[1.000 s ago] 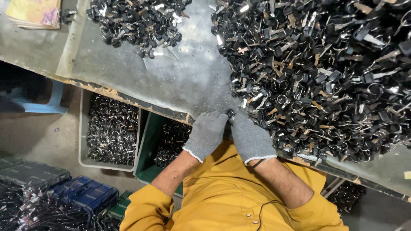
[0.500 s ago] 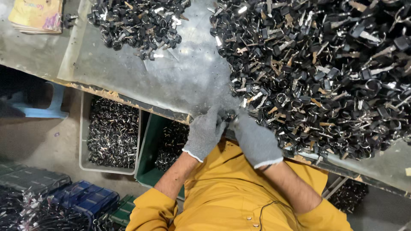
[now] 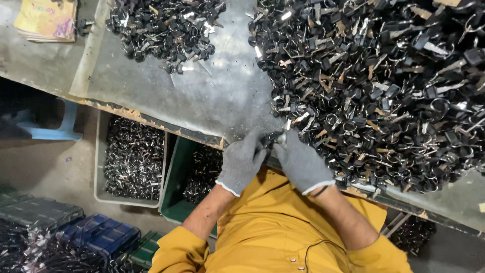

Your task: The person picks small black metal components one at a time from a large pile on a metal table and places them into a bin below the table. They continue this repetitive sorting motion throughout the episode, moving sorted pieces into the collection bin.

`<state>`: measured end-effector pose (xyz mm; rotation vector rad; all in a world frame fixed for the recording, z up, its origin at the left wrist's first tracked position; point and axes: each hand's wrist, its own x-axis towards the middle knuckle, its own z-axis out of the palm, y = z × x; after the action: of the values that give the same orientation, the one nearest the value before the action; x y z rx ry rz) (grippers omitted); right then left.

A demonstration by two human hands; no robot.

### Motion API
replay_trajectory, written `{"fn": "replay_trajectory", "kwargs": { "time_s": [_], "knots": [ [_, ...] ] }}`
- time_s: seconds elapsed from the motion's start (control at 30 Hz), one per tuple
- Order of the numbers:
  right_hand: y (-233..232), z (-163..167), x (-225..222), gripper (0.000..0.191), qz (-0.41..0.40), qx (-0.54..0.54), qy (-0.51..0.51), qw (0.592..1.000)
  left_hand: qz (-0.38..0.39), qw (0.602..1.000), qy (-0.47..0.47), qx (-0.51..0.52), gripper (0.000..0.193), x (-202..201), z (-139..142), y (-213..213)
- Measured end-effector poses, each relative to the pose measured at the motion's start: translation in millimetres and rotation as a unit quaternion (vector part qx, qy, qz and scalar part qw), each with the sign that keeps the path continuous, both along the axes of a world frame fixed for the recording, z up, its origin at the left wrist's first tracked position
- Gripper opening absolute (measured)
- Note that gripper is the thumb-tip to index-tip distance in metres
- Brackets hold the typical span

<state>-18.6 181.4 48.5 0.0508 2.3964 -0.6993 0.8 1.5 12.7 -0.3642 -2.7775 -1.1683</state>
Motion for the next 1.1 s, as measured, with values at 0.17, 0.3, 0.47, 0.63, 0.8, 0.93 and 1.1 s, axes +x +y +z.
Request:
{"fn": "replay_trajectory", "kwargs": {
  "time_s": [0.17, 0.3, 0.47, 0.63, 0.8, 0.93, 1.1],
  "knots": [
    [-7.0, 3.9, 23.2, 0.070, 0.073, 0.015, 0.115, 0.991, 0.015, 0.991, 0.038, -0.124, 0.010, 13.9, -6.0, 5.9],
    [-4.5, -4.9, 27.4, 0.067, 0.116, 0.086, 0.158, 0.977, 0.023, 0.997, 0.028, -0.062, 0.012, 9.4, -12.5, -0.1],
    [-7.4, -20.4, 37.2, 0.044, 0.152, 0.107, 0.252, 0.950, 0.035, 0.998, 0.007, -0.046, 0.008, 14.8, -14.0, 4.7],
    [-15.9, -33.7, 45.8, 0.018, 0.157, 0.198, 0.166, 0.953, 0.032, 0.999, 0.005, -0.036, 0.010, 19.5, -18.8, 8.5],
    [-14.5, -20.1, 28.2, 0.061, 0.079, 0.007, 0.211, 0.974, 0.008, 0.998, 0.042, -0.050, 0.011, 18.4, -19.3, 8.0],
    [0.6, 2.4, 3.9, 0.068, 0.115, -0.037, 0.029, 0.992, 0.025, 0.998, -0.015, -0.053, 0.012, 16.9, -15.9, 5.5],
    [-8.4, 11.5, 14.0, 0.061, 0.078, 0.107, -0.002, 0.991, 0.014, 0.999, 0.018, -0.024, 0.013, 14.9, -15.8, 2.5]
  ]
}}
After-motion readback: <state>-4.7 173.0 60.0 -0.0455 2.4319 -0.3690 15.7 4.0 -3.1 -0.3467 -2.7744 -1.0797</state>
